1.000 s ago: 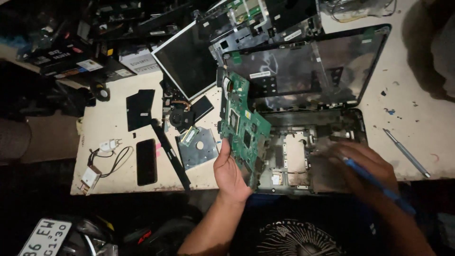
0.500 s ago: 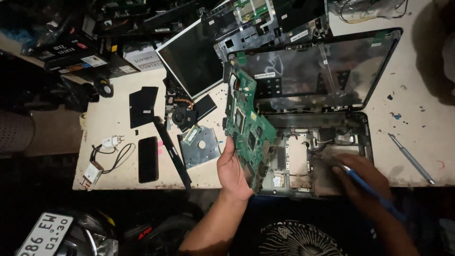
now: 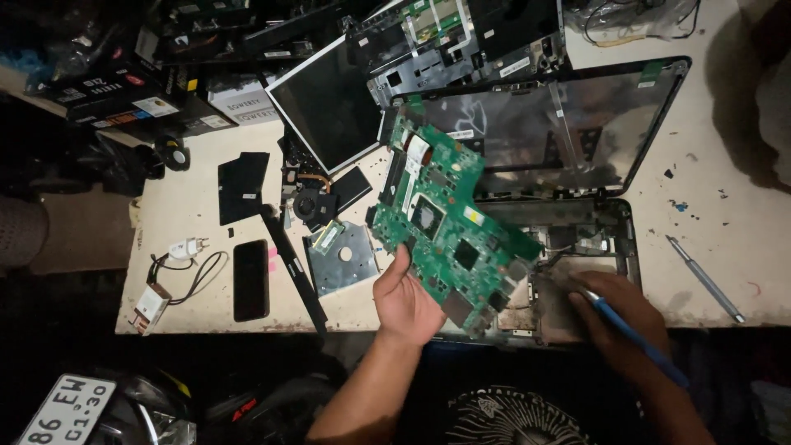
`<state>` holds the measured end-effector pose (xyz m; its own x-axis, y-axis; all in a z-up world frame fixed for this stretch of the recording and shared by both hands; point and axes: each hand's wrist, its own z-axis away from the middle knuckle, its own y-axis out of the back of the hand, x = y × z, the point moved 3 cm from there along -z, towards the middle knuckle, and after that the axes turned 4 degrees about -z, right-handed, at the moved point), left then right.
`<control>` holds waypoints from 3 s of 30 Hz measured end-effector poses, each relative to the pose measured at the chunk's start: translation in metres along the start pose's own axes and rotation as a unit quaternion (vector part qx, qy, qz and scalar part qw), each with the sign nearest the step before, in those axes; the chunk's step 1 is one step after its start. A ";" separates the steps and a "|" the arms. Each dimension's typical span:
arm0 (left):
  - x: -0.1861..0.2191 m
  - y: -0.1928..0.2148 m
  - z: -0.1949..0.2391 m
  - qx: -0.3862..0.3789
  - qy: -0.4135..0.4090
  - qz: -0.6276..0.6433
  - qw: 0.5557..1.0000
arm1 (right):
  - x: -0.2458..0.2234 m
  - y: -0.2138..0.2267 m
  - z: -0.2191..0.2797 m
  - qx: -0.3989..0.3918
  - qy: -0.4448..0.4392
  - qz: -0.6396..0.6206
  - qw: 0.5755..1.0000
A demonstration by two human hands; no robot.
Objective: The person holds a green circuit board and uses a blue brush to clean its surface. They repeatedly brush both sides of the board, flipping it over to reach different areas, while working at a cluttered table with other electronic parts.
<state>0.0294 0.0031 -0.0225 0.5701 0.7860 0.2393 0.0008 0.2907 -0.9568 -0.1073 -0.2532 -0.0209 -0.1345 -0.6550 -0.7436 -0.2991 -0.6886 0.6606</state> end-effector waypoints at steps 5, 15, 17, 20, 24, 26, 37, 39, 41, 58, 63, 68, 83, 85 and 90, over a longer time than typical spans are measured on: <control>0.002 0.015 -0.003 -0.029 0.008 -0.084 0.996 | -0.004 0.001 -0.002 0.001 0.007 -0.003 1.000; 0.016 0.019 -0.003 0.015 -0.204 -0.385 0.900 | -0.026 0.034 -0.004 0.081 -0.120 -0.101 0.984; 0.015 0.024 0.000 0.035 -0.190 -0.402 0.895 | -0.040 0.047 -0.008 0.136 -0.111 -0.106 0.979; 0.017 0.020 0.005 0.036 -0.168 -0.449 0.877 | -0.071 0.066 -0.017 0.208 -0.010 -0.170 0.963; 0.018 -0.002 0.019 0.005 -0.118 -0.505 0.855 | -0.122 0.086 -0.026 0.270 0.043 -0.157 0.949; 0.016 0.029 0.023 0.004 -0.124 -0.481 0.868 | -0.124 0.086 -0.037 0.217 0.053 -0.152 0.963; 0.017 0.003 0.032 0.025 -0.093 -0.572 0.815 | -0.132 0.096 -0.038 0.188 0.109 -0.014 0.976; 0.007 -0.031 0.030 -0.110 -0.137 -0.569 0.803 | -0.128 0.083 -0.042 0.060 0.257 0.176 0.948; 0.002 -0.026 0.032 -0.082 -0.127 -0.597 0.788 | -0.141 0.078 -0.043 0.045 0.318 0.131 0.938; -0.019 -0.049 0.034 -0.114 -0.033 -0.637 0.762 | -0.141 0.070 -0.043 0.015 0.221 0.223 0.949; -0.031 -0.065 0.029 -0.147 -0.010 -0.656 0.741 | -0.170 0.067 -0.039 -0.009 0.362 0.096 0.927; -0.031 -0.057 0.023 -0.111 0.051 -0.653 0.747 | -0.153 0.067 -0.034 0.077 0.212 0.070 0.972; -0.022 -0.030 0.002 -0.043 -0.001 -0.799 0.599 | 0.045 -0.016 -0.067 -0.241 0.168 -0.062 0.954; -0.014 -0.040 0.002 -0.024 -0.048 -0.797 0.602 | 0.097 -0.012 -0.028 -0.404 0.020 -0.073 0.912; -0.024 -0.025 -0.005 0.049 0.047 -0.567 0.821 | 0.157 -0.166 -0.022 0.132 0.234 0.652 0.709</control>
<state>0.0196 -0.0257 -0.0054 0.3091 -0.0642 0.9489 0.5107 0.8529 -0.1086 -0.0581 -0.2480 -0.2450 -0.1496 -0.7550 0.6384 -0.3843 0.6393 0.6660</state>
